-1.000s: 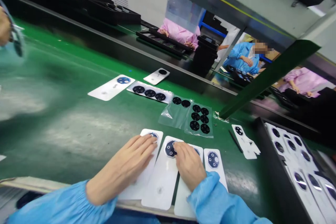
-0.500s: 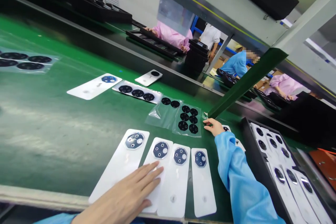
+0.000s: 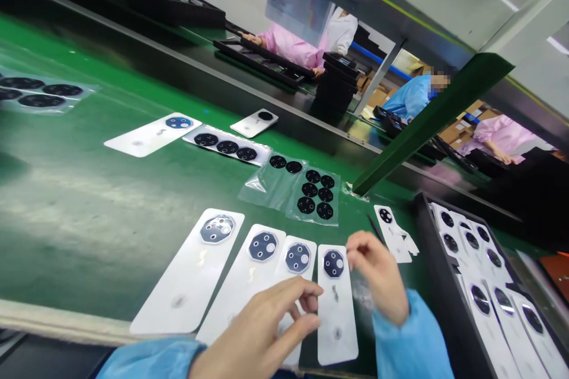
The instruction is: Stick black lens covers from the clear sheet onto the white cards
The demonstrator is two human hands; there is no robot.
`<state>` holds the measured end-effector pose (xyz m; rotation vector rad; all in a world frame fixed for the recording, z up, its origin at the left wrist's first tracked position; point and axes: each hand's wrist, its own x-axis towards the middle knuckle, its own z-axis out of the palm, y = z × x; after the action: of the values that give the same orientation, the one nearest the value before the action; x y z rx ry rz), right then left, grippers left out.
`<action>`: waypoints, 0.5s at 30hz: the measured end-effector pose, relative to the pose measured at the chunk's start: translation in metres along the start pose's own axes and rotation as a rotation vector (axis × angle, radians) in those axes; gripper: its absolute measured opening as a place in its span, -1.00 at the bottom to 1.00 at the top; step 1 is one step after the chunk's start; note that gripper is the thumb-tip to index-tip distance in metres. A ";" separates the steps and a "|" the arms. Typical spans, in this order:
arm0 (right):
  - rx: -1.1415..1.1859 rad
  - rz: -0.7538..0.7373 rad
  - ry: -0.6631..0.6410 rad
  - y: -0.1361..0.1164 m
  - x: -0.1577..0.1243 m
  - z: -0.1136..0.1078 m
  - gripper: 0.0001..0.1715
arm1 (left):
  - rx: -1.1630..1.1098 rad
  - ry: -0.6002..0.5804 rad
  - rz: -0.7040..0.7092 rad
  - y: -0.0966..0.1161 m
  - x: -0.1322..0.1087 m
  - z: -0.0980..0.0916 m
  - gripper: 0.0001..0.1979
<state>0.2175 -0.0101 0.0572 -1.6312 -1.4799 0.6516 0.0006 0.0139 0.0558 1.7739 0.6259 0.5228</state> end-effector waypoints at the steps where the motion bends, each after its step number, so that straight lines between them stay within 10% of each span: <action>1: 0.112 -0.047 0.010 -0.006 -0.020 0.007 -0.72 | -0.197 -0.071 -0.112 0.001 0.005 0.007 -0.79; 7: 0.310 -0.069 0.165 0.015 -0.092 0.038 -0.64 | -0.861 -0.313 -0.468 -0.001 0.018 0.039 -0.62; 15: 0.435 -0.067 0.106 0.017 -0.104 0.024 -0.70 | -0.302 -0.232 -0.185 0.011 0.008 0.046 -0.67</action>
<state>0.1892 -0.1058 0.0147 -1.2560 -1.2090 0.7743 0.0376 -0.0164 0.0540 1.4480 0.5122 0.2632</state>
